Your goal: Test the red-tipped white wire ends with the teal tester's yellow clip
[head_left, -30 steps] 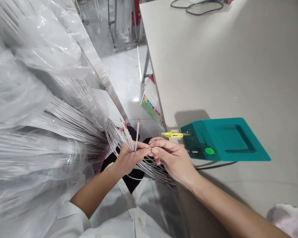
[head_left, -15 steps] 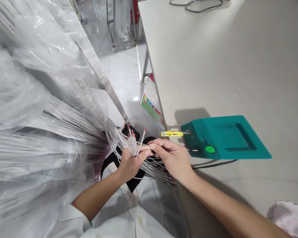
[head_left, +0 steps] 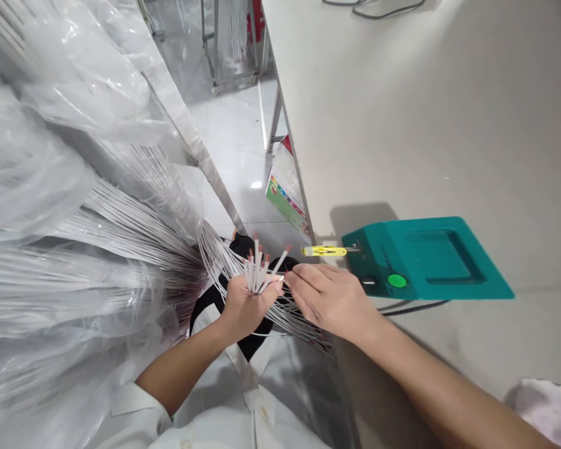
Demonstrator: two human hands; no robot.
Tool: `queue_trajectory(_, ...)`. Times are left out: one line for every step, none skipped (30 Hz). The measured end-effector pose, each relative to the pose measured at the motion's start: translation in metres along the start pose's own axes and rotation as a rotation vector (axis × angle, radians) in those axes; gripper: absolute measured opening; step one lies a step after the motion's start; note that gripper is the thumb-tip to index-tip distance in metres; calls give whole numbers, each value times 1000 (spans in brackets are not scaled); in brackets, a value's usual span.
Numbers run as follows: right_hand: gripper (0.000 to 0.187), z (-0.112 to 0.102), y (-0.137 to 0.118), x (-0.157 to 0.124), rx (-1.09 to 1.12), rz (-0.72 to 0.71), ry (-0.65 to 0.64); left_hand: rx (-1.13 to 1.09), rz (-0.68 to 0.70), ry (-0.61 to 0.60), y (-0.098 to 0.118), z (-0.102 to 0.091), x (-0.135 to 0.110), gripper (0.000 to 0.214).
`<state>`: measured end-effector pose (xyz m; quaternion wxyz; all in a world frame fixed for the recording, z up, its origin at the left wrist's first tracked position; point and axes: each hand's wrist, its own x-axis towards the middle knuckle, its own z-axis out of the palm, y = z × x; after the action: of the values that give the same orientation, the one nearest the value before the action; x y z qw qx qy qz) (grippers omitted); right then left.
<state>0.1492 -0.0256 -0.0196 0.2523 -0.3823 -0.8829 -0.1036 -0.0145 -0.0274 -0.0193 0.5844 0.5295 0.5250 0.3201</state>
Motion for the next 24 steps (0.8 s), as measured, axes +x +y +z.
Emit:
queue_trajectory(18, 0, 0, 0, -1, -3, -16, -21, -20, 0, 0, 0, 0, 22)
queue_trajectory(19, 0, 0, 0, 17, 13, -42, -42, -35, 2, -1, 1, -1, 21)
queue_trajectory(21, -1, -1, -1, 58, 49, -80, -57, -49, 10, 0, 1, -1, 20)
queue_trajectory(21, -1, -1, -1, 124, 109, -122, -65, -59, 27, 0, 0, -1, 20)
queue_trajectory(22, -2, -2, 0, 208, 191, -152, -67, -64, 51, 0, -1, -1, 20)
queue_trajectory(21, -2, -3, 0, 303, 287, -161, -65, -65, 79, 1, -2, -1, 20)
queue_trajectory(20, -2, -5, 1, 393, 386, -139, -65, -67, 102, 2, -3, -1, 20)
queue_trajectory(17, -3, -5, 2, 470, 473, -92, -66, -66, 112, 3, -4, 0, 21)
queue_trajectory(15, -3, -6, 3, 527, 536, -38, -66, -59, 110, 3, -5, 0, 22)
queue_trajectory(14, -3, -7, 4, 566, 572, 3, -63, -41, 96, 4, -6, 1, 22)
queue_trajectory(14, -2, -8, 5, 592, 577, 22, -56, -16, 73, 4, -6, 1, 21)
queue_trajectory(14, -2, -8, 5, 609, 561, 24, -48, 10, 47, 5, -6, 1, 21)
queue_trajectory(14, -2, -8, 6, 619, 527, 19, -39, 32, 22, 5, -7, 2, 21)
queue_trajectory(14, -2, -8, 6, 615, 485, 16, -28, 47, 0, 5, -7, 2, 21)
queue_trajectory(16, -2, -8, 6, 590, 441, 16, -13, 55, -17, 5, -7, 3, 21)
queue_trajectory(18, -2, -9, 6, 537, 393, 13, 8, 64, -22, 4, -7, 3, 20)
queue_trajectory(19, -3, -9, 6, 460, 343, 1, 43, 66, -32, 2, -8, 3, 18)
queue_trajectory(19, -4, -9, 5, 373, 298, -24, 87, 80, -37, 1, -8, 4, 16)
queue_trajectory(20, -4, -10, 5, 292, 266, -55, 130, 98, -35, -1, -8, 4, 15)
queue_trajectory(21, -6, -11, 5, 236, 258, -88, 176, 116, -19, -2, -7, 3, 15)
queue_trajectory(22, -7, -12, 6, 221, 276, -120, 216, 137, -11, -4, -7, 3, 15)
queue_trajectory(22, -8, -12, 6, 250, 323, -148, 252, 153, -5, -5, -7, 2, 16)
queue_trajectory(22, -8, -13, 7, 315, 394, -170, 284, 163, 3, -6, -6, 1, 16)
queue_trajectory(21, -9, -13, 7, 407, 476, -187, 311, 171, 9, -6, -6, 0, 16)
